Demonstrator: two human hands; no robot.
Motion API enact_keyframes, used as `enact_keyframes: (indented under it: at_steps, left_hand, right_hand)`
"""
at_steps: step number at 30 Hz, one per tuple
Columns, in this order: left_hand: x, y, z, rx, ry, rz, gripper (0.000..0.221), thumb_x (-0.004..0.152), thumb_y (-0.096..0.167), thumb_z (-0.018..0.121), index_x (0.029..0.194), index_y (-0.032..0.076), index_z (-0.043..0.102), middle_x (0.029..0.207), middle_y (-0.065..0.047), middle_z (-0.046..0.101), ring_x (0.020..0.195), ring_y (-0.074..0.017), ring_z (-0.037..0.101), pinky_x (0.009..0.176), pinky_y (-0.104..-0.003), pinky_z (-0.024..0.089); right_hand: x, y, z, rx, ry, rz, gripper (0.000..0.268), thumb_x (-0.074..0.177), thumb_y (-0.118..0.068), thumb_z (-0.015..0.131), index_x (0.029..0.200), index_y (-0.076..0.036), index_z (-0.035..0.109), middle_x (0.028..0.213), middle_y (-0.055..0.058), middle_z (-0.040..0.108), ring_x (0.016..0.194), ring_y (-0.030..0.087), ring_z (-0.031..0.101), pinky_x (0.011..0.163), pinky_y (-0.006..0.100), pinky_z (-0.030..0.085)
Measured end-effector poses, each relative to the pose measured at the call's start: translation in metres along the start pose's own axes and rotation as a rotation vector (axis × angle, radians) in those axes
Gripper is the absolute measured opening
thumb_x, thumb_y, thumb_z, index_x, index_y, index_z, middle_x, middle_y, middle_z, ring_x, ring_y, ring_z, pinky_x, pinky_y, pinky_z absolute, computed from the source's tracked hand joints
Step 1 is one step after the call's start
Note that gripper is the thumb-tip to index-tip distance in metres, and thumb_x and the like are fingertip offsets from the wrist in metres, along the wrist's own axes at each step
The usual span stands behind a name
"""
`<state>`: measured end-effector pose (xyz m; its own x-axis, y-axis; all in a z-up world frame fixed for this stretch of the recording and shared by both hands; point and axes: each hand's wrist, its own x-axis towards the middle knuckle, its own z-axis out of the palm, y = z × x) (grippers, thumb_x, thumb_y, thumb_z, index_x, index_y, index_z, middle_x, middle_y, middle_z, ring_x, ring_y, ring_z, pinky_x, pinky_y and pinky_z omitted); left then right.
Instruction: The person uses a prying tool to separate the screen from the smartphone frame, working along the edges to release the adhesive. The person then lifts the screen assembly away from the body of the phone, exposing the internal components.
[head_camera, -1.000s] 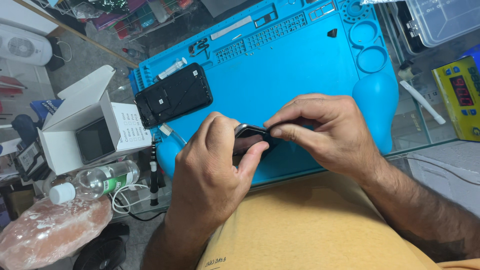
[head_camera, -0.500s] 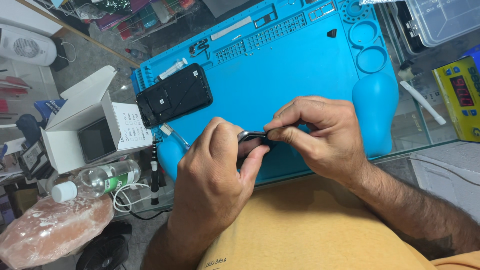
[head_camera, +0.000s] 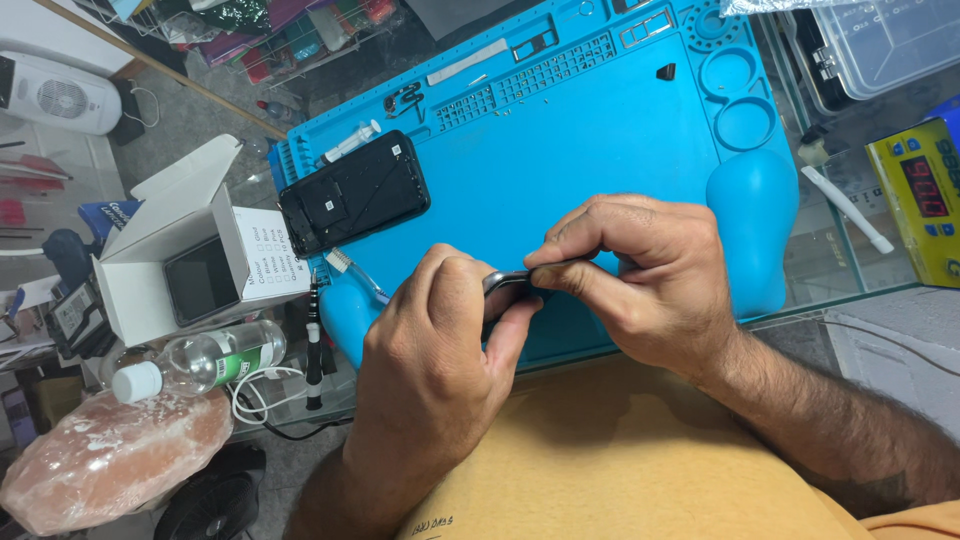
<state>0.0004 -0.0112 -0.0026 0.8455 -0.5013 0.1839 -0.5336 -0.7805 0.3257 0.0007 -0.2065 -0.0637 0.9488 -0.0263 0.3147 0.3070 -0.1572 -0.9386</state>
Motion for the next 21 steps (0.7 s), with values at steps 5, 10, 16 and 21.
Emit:
enact_keyframes:
  at_steps: [5, 10, 16, 21]
  left_hand:
    - [-0.002, 0.000, 0.000, 0.011, 0.006, -0.004, 0.036, 0.101, 0.023, 0.089, 0.107, 0.009, 0.056, 0.098, -0.009, 0.058, 0.086, -0.0356, 0.067, 0.075, -0.047, 0.056]
    - [-0.002, 0.001, 0.000, 0.002, 0.018, 0.013, 0.034, 0.101, 0.021, 0.088, 0.107, 0.008, 0.057, 0.097, -0.010, 0.058, 0.085, -0.0357, 0.066, 0.076, -0.047, 0.056]
    - [-0.003, 0.002, 0.000, 0.017, 0.030, 0.023, 0.030, 0.106, 0.022, 0.083, 0.107, 0.008, 0.057, 0.096, -0.010, 0.057, 0.082, -0.0347, 0.064, 0.071, -0.045, 0.055]
    - [-0.004, 0.002, 0.000, -0.004, 0.020, 0.017, 0.029, 0.107, 0.022, 0.081, 0.109, 0.007, 0.057, 0.097, -0.011, 0.057, 0.084, -0.0351, 0.064, 0.072, -0.045, 0.055]
  right_hand:
    - [0.002, -0.006, 0.001, -0.022, 0.000, -0.037, 0.008, 0.095, -0.001, 0.086, 0.093, -0.007, 0.080, 0.090, 0.009, 0.083, 0.084, 0.019, 0.080, 0.079, 0.029, 0.062]
    - [0.004, -0.012, 0.001, -0.025, 0.003, -0.060, 0.009, 0.094, 0.000, 0.086, 0.093, -0.006, 0.080, 0.090, 0.010, 0.082, 0.083, 0.020, 0.080, 0.078, 0.029, 0.062]
    - [0.008, -0.025, -0.001, -0.046, -0.004, -0.169, 0.009, 0.094, 0.001, 0.087, 0.095, -0.002, 0.080, 0.088, 0.010, 0.081, 0.079, 0.022, 0.078, 0.077, 0.032, 0.061]
    - [0.010, -0.025, -0.003, -0.068, -0.036, -0.165, 0.010, 0.093, 0.000, 0.089, 0.096, -0.004, 0.080, 0.090, 0.010, 0.082, 0.081, 0.022, 0.079, 0.079, 0.031, 0.062]
